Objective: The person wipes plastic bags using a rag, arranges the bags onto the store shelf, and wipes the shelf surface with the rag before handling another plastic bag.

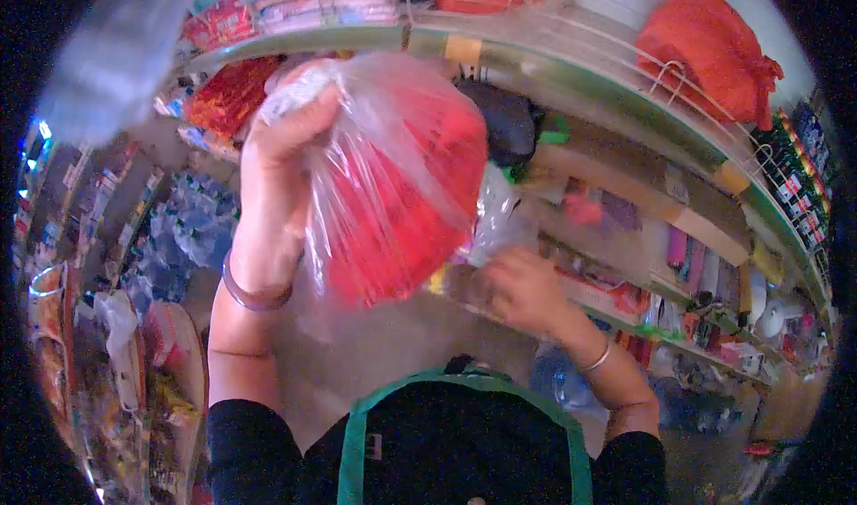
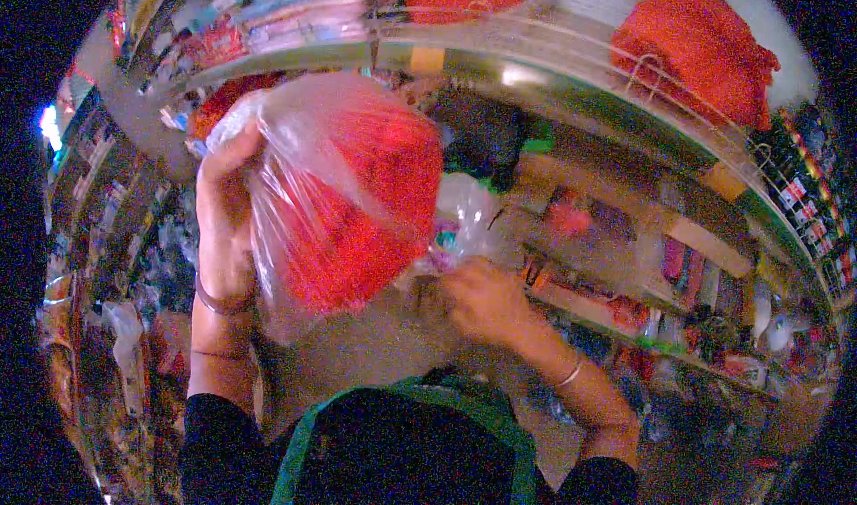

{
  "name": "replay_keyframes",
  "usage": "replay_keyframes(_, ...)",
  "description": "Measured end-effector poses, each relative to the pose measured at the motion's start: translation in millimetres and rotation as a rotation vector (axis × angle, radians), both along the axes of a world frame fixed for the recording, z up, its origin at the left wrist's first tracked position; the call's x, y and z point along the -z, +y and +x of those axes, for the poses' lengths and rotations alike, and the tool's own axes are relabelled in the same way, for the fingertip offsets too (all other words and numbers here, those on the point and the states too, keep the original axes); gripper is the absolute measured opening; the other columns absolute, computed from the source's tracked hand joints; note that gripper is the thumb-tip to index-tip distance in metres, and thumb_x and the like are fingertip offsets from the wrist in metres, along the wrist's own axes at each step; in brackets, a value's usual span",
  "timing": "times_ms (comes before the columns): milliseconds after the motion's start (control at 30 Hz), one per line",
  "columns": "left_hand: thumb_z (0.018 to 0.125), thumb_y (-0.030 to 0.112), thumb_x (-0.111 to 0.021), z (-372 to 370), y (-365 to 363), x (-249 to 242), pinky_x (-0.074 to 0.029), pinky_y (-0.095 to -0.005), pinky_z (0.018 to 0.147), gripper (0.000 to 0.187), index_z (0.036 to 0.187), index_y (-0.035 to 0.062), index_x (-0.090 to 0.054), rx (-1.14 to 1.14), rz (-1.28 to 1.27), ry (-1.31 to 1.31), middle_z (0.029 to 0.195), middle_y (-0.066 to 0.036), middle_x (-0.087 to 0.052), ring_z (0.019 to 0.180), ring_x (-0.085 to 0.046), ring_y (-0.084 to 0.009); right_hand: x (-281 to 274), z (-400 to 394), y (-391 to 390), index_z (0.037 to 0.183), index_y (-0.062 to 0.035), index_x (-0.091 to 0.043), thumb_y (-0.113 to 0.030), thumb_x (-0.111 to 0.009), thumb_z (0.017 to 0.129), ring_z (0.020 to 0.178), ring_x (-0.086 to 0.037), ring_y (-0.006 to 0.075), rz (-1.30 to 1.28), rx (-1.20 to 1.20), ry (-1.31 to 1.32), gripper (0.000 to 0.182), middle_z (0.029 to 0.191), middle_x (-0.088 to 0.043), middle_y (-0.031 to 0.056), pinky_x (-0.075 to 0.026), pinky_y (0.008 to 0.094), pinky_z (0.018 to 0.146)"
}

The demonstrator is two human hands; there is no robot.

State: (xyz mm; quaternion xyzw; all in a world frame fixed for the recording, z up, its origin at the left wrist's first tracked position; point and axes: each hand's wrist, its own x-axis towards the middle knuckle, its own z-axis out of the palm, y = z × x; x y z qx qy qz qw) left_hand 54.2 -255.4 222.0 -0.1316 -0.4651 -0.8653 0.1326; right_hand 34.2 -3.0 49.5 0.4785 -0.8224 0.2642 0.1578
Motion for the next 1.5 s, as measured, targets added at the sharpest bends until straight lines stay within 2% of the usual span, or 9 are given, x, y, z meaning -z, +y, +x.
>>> replay_keyframes(100, 0.066, 0.001, -0.053, 13, -32, 15, -0.044, -0.0279, 0.078, 0.034, 0.100, -0.0007, -0.051, -0.052, -0.087, 0.071, 0.093, -0.009, -0.056, 0.085, -0.055, -0.0170, 21, 11, 8, 0.102, -0.0033, -0.054, -0.010, -0.052, 0.070, 0.086, -0.057, 0.0287, -0.469, 0.494, -0.877, 0.032, 0.097, -0.058, 0.0120, -0.047, 0.0396, 0.077)
replay_keyframes(233, 0.058, 0.002, -0.052, 29, -65, 52, -0.041, -0.0226, 0.070, 0.038, 0.096, -0.0006, -0.052, -0.219, -0.474, 0.102, 0.090, -0.006, -0.054, 0.079, -0.052, -0.0132, -64, 36, -69, 0.108, 0.0002, -0.050, -0.011, -0.052, 0.075, 0.090, -0.056, 0.0249, -1.216, -0.085, -1.040, 0.034, 0.105, -0.056, 0.0133, -0.047, 0.0345, 0.077)
replay_keyframes(367, 0.056, 0.002, -0.053, 67, -81, 90, -0.039, -0.0230, 0.067, 0.038, 0.093, -0.0006, -0.054, -0.304, -0.378, 0.021, 0.088, -0.005, -0.053, 0.075, -0.051, -0.0141, -54, 47, -179, 0.124, -0.0068, -0.038, -0.020, -0.055, 0.078, 0.120, -0.032, 0.0352, -0.549, -0.214, -0.126, 0.050, 0.130, -0.034, 0.0187, -0.020, 0.0467, 0.101)
replay_keyframes(600, 0.049, 0.001, -0.053, 104, -115, 148, -0.032, -0.0230, 0.064, 0.016, 0.064, 0.0064, -0.053, -0.336, -0.612, 0.209, 0.073, -0.004, -0.047, 0.070, -0.043, -0.0150, 107, 69, -184, 0.110, -0.0004, -0.051, -0.009, -0.053, 0.071, 0.101, -0.049, 0.0367, -0.289, 0.152, -0.289, 0.039, 0.109, -0.053, 0.0209, -0.039, 0.0390, 0.089)
replay_keyframes(700, 0.050, 0.003, -0.053, 117, -127, 159, -0.033, -0.0241, 0.063, 0.014, 0.063, 0.0075, -0.051, -0.375, -0.633, 0.182, 0.072, -0.005, -0.047, 0.069, -0.043, -0.0158, 132, 51, -135, 0.095, 0.0050, -0.057, -0.007, -0.052, 0.065, 0.089, -0.050, 0.0306, 0.441, 0.201, -0.459, 0.033, 0.094, -0.053, 0.0163, -0.042, 0.0330, 0.081)
replay_keyframes(833, 0.061, 0.011, -0.059, 141, -138, 157, -0.034, -0.0272, 0.058, 0.005, 0.062, 0.0097, -0.054, -0.393, -0.725, 0.347, 0.071, -0.006, -0.048, 0.063, -0.044, -0.0170, 86, 34, -123, 0.099, 0.0066, -0.055, -0.008, -0.048, 0.069, 0.099, -0.048, 0.0208, -0.463, 0.154, -0.879, 0.034, 0.113, -0.050, 0.0142, -0.037, 0.0275, 0.087)
replay_keyframes(1033, 0.067, 0.029, -0.066, 176, -116, 171, -0.040, -0.0335, 0.065, 0.024, 0.056, 0.0128, -0.052, -0.554, -1.098, 0.210, 0.075, -0.008, -0.055, 0.069, -0.051, -0.0218, 3, 94, -189, 0.113, 0.0012, -0.046, -0.016, -0.055, 0.070, 0.114, -0.039, 0.0346, -0.377, -0.603, -0.483, 0.047, 0.121, -0.044, 0.0183, -0.031, 0.0394, 0.096)
replay_keyframes(1367, 0.054, 0.010, -0.059, 171, -71, 209, -0.038, -0.0333, 0.057, 0.008, 0.057, 0.0085, -0.052, -0.212, -0.988, 0.445, 0.073, -0.004, -0.054, 0.064, -0.049, -0.0221, 110, 39, -89, 0.097, -0.0022, -0.056, -0.007, -0.048, 0.069, 0.087, -0.056, 0.0287, 0.392, 0.250, -0.737, 0.030, 0.093, -0.059, 0.0166, -0.043, 0.0385, 0.081)
replay_keyframes(1500, 0.050, 0.017, -0.060, 174, -44, 201, -0.039, -0.0327, 0.056, 0.012, 0.059, 0.0101, -0.056, -0.201, -1.206, 0.543, 0.074, -0.001, -0.055, 0.066, -0.051, -0.0211, 45, 40, -108, 0.112, -0.0036, -0.052, -0.005, -0.046, 0.067, 0.100, -0.051, 0.0243, -0.311, -0.275, -0.677, 0.046, 0.098, -0.057, 0.0110, -0.037, 0.0328, 0.091)
